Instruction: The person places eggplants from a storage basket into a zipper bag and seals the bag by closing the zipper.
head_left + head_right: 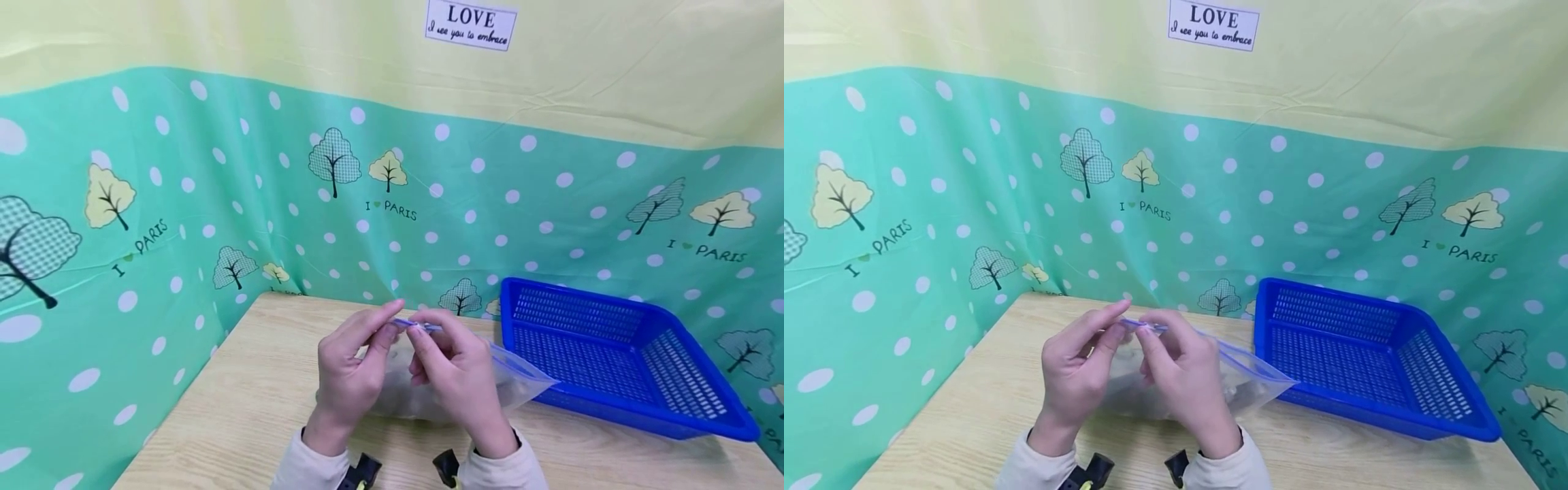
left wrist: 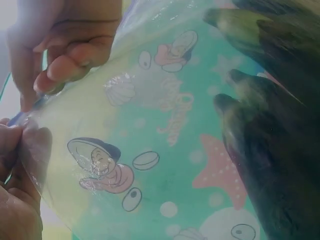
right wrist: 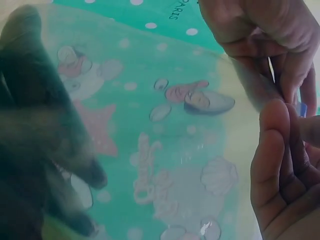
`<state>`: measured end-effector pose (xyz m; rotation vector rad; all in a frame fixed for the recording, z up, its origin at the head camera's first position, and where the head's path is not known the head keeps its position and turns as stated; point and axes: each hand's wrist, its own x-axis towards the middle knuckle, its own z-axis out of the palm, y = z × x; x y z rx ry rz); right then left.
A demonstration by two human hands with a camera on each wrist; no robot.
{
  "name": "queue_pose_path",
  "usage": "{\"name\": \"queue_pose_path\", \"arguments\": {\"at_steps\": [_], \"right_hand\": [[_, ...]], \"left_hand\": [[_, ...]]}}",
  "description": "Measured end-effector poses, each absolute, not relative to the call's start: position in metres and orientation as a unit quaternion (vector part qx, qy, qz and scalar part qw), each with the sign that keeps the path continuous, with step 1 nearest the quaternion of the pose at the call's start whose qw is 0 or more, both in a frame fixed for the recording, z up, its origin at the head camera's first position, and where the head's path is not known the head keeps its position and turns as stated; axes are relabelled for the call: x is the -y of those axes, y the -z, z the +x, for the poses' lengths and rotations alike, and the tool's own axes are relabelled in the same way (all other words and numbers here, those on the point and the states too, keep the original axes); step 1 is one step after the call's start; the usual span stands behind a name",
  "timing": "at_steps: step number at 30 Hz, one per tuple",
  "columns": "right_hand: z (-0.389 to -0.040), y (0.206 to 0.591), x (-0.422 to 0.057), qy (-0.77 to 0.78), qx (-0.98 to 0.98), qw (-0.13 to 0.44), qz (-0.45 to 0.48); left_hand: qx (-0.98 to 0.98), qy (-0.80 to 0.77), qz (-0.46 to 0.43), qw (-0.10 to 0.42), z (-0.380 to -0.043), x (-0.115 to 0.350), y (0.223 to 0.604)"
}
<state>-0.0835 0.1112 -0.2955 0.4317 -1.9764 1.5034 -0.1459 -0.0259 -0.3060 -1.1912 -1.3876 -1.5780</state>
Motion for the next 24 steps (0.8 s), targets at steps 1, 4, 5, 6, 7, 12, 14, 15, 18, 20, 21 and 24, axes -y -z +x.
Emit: {"name": "queue_pose_path", "arguments": {"at_steps": [1,4,5,6,7,12,14,15,18,20,21,24], "right_hand": [[-0.084,0.296,-0.112,-0.562,0.751,0.309,0.159],[-0.085,0.298,-0.114,-0.533,0.765,0.329,0.148],[-0.085,0.298,-0.115,-0.521,0.769,0.34,0.149],[-0.085,0.299,-0.116,-0.504,0.773,0.354,0.149],[-0.086,0.299,-0.116,-0.482,0.778,0.373,0.151],[-0.09,0.301,-0.117,-0.392,0.778,0.46,0.17],[-0.091,0.302,-0.116,-0.386,0.772,0.472,0.179],[-0.091,0.302,-0.116,-0.393,0.77,0.469,0.183],[-0.09,0.303,-0.115,-0.423,0.764,0.447,0.192],[-0.089,0.304,-0.114,-0.448,0.76,0.429,0.194],[-0.088,0.304,-0.113,-0.46,0.757,0.42,0.194],[-0.088,0.305,-0.111,-0.481,0.752,0.404,0.201]], "left_hand": [[0.539,0.617,-0.455,0.349,-0.146,0.026,0.306],[0.549,0.633,-0.431,0.334,-0.146,0.028,0.308],[0.552,0.639,-0.424,0.328,-0.146,0.029,0.308],[0.555,0.644,-0.417,0.322,-0.146,0.03,0.308],[0.557,0.649,-0.411,0.316,-0.146,0.03,0.308],[0.566,0.658,-0.398,0.297,-0.146,0.033,0.309],[0.57,0.657,-0.399,0.289,-0.146,0.033,0.309],[0.572,0.656,-0.401,0.286,-0.146,0.034,0.309],[0.58,0.649,-0.409,0.274,-0.147,0.035,0.309],[0.583,0.644,-0.415,0.271,-0.148,0.036,0.31],[0.585,0.64,-0.419,0.27,-0.148,0.037,0.31],[0.584,0.632,-0.432,0.27,-0.149,0.039,0.309]]}}
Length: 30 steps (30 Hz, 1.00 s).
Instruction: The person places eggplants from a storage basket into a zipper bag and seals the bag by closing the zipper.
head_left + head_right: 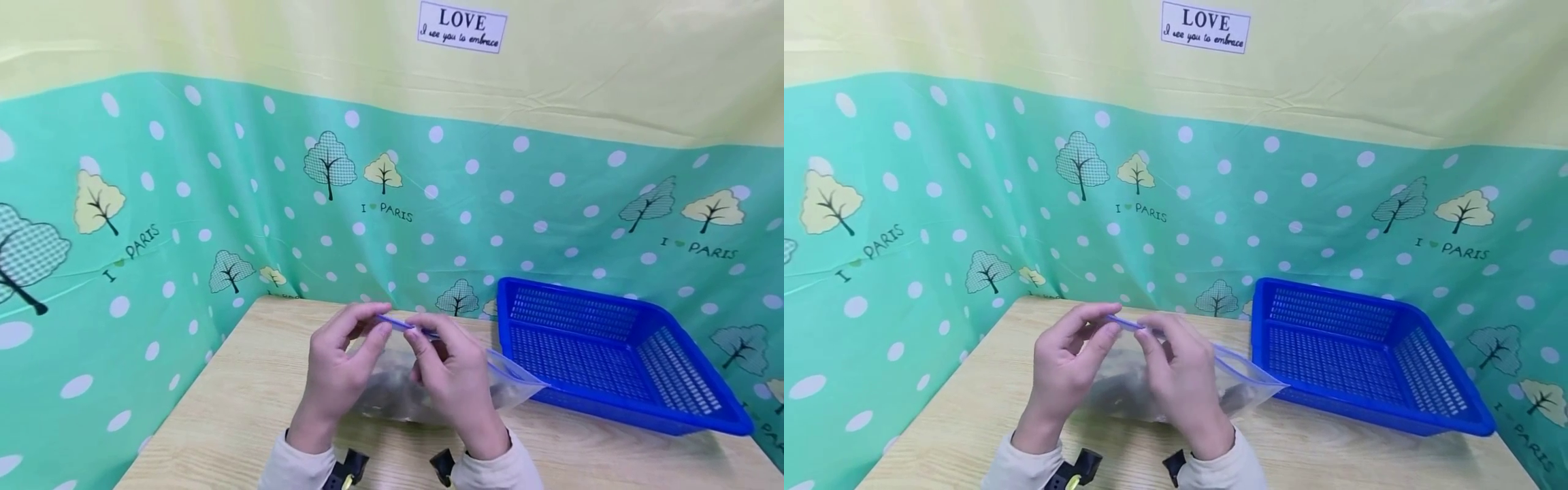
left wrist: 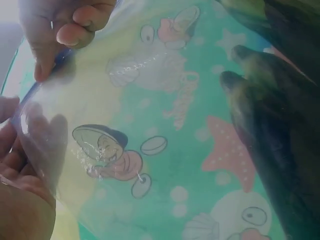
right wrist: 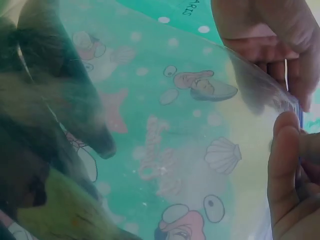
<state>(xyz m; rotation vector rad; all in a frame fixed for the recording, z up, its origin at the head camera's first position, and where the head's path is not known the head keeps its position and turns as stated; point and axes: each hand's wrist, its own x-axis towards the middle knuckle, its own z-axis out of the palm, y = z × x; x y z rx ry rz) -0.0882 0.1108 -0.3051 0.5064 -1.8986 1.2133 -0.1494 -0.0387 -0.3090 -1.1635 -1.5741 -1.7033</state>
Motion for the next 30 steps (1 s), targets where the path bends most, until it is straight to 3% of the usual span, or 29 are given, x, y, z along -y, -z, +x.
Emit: {"name": "queue_pose_path", "arguments": {"at_steps": [5,16,30], "right_hand": [[-0.089,0.306,-0.108,-0.491,0.744,0.397,0.218],[-0.085,0.309,-0.119,-0.466,0.765,0.391,0.212],[-0.088,0.317,-0.147,-0.428,0.791,0.392,0.191]], "left_hand": [[0.572,0.629,-0.435,0.295,-0.149,0.038,0.307],[0.543,0.617,-0.389,0.415,-0.148,0.028,0.311],[0.534,0.66,-0.309,0.428,-0.158,0.04,0.312]]}}
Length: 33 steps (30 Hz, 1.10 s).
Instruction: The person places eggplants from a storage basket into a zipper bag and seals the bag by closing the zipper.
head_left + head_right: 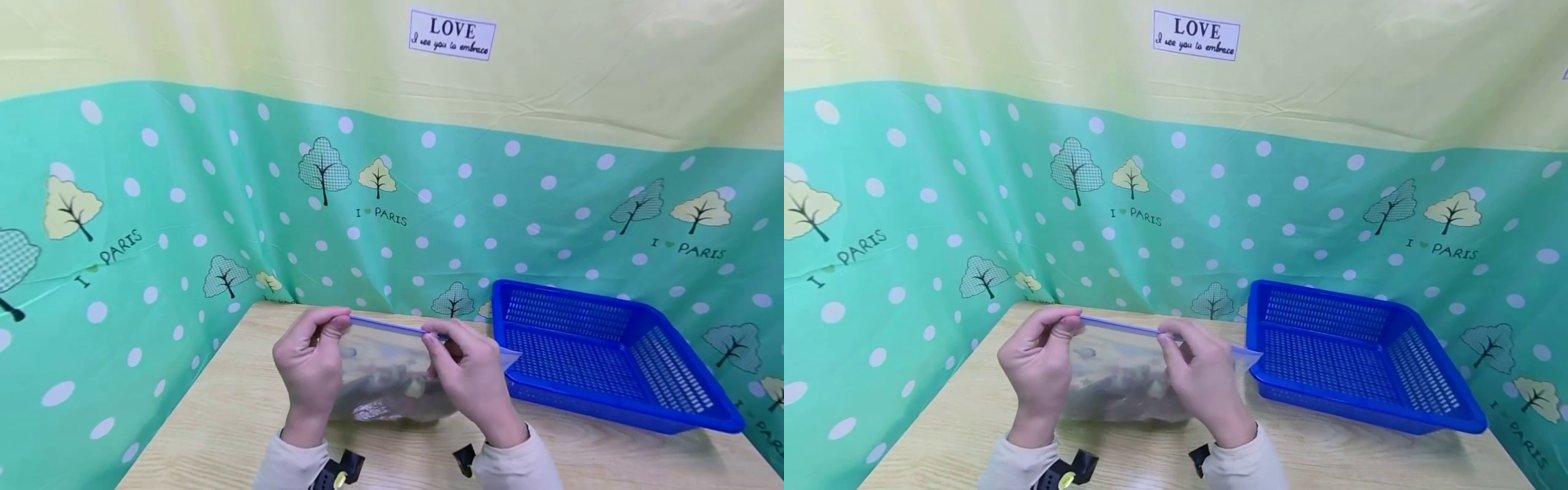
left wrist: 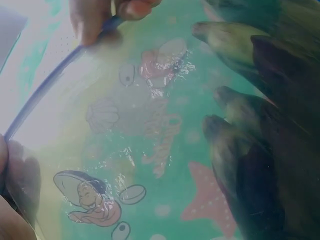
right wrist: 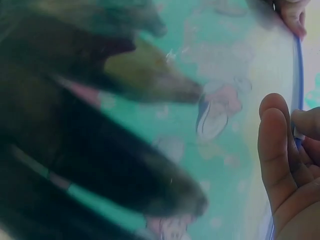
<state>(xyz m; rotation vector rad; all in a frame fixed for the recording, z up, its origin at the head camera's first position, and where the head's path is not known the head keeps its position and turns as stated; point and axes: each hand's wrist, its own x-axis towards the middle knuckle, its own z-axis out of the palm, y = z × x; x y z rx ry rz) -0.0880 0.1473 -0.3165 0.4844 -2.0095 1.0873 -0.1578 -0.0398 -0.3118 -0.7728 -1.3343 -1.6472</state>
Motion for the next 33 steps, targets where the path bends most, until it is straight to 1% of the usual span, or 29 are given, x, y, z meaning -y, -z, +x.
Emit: {"name": "queue_pose_path", "arguments": {"at_steps": [17,21,28,33], "right_hand": [[-0.094,0.324,-0.173,-0.415,0.805,0.39,0.164],[-0.096,0.326,-0.18,-0.406,0.813,0.39,0.147],[-0.098,0.328,-0.189,-0.4,0.828,0.373,0.123],[-0.097,0.329,-0.201,-0.375,0.84,0.383,0.085]], "left_hand": [[0.524,0.686,-0.244,0.442,-0.169,0.057,0.312],[0.526,0.686,-0.233,0.446,-0.172,0.062,0.312],[0.522,0.691,-0.218,0.451,-0.177,0.07,0.311],[0.519,0.695,-0.202,0.456,-0.178,0.074,0.311]]}}
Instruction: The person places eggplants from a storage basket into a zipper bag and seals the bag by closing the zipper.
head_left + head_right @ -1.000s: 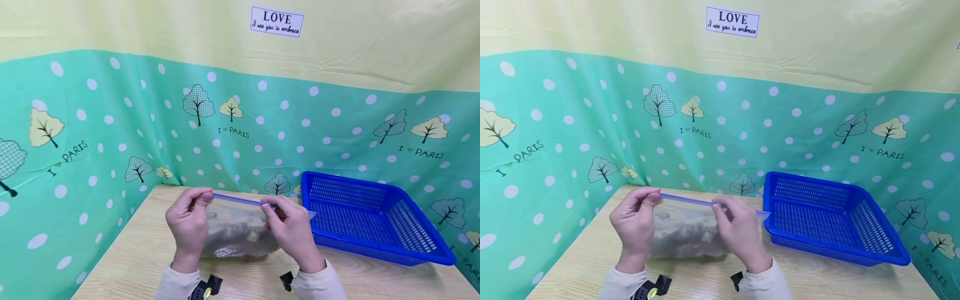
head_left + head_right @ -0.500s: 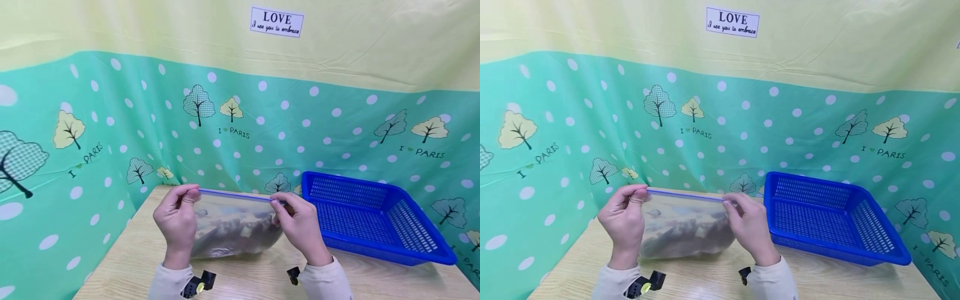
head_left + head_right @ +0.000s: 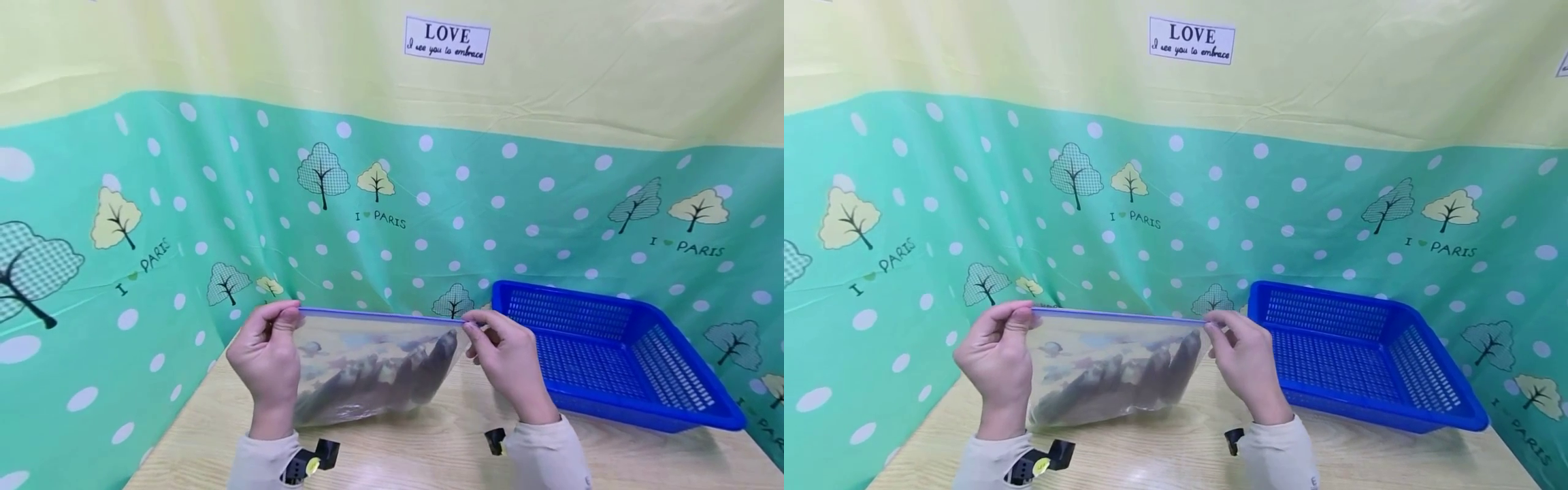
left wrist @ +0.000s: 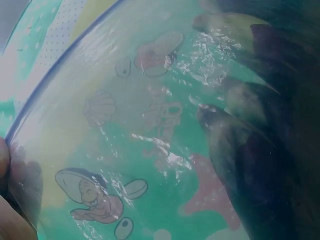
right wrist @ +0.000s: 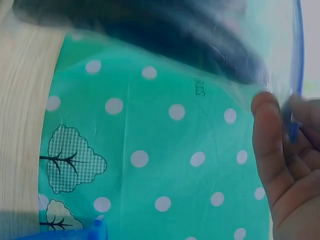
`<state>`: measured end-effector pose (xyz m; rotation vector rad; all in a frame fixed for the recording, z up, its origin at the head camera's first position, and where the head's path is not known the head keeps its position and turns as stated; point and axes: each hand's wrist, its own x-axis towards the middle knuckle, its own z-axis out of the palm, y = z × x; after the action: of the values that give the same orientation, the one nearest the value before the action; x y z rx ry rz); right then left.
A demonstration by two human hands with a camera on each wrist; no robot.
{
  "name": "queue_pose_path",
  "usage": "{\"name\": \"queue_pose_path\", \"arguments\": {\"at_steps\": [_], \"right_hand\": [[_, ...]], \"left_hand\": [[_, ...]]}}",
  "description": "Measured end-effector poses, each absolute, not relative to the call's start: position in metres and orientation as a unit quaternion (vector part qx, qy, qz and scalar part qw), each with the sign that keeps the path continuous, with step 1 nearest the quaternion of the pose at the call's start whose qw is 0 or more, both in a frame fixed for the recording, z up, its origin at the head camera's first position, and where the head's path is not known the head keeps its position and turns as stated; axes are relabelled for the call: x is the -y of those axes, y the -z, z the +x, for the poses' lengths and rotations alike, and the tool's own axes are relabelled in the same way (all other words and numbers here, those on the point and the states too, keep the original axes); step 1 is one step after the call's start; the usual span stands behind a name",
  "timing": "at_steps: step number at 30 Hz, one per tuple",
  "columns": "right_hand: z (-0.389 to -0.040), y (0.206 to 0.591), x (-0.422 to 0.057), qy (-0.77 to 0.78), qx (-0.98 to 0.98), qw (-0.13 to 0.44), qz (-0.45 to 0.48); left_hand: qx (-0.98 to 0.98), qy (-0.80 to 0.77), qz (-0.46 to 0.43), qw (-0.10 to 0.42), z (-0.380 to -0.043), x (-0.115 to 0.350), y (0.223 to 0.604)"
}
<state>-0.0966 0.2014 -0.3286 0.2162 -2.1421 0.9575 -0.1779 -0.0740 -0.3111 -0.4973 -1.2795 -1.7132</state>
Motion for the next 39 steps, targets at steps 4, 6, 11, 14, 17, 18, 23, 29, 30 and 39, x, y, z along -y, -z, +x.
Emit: {"name": "queue_pose_path", "arguments": {"at_steps": [4,6,11,14,17,18,23,29,30,39], "right_hand": [[-0.097,0.33,-0.206,-0.377,0.851,0.359,0.075],[-0.097,0.329,-0.208,-0.365,0.859,0.351,0.078],[-0.098,0.328,-0.214,-0.283,0.883,0.369,0.064],[-0.098,0.33,-0.216,-0.256,0.9,0.35,0.04],[-0.1,0.334,-0.217,-0.241,0.916,0.32,0.02],[-0.101,0.335,-0.217,-0.235,0.919,0.315,0.016],[-0.105,0.343,-0.218,-0.207,0.926,0.316,0.002],[-0.111,0.358,-0.221,-0.201,0.943,0.265,0.028],[-0.112,0.361,-0.221,-0.207,0.946,0.249,0.034],[-0.132,0.395,-0.214,-0.239,0.949,0.203,0.013]], "left_hand": [[0.533,0.694,-0.213,0.434,-0.177,0.079,0.31],[0.546,0.697,-0.236,0.402,-0.176,0.084,0.309],[0.592,0.704,-0.298,0.256,-0.168,0.094,0.301],[0.623,0.689,-0.331,0.165,-0.16,0.094,0.295],[0.648,0.658,-0.378,0.066,-0.151,0.09,0.291],[0.659,0.637,-0.398,0.033,-0.147,0.087,0.29],[0.71,0.473,-0.508,-0.119,-0.121,0.055,0.286],[0.726,0.254,-0.62,-0.155,-0.093,-0.008,0.322],[0.732,0.226,-0.62,-0.169,-0.09,-0.019,0.333],[0.803,0.068,-0.563,-0.183,-0.089,-0.052,0.398]]}}
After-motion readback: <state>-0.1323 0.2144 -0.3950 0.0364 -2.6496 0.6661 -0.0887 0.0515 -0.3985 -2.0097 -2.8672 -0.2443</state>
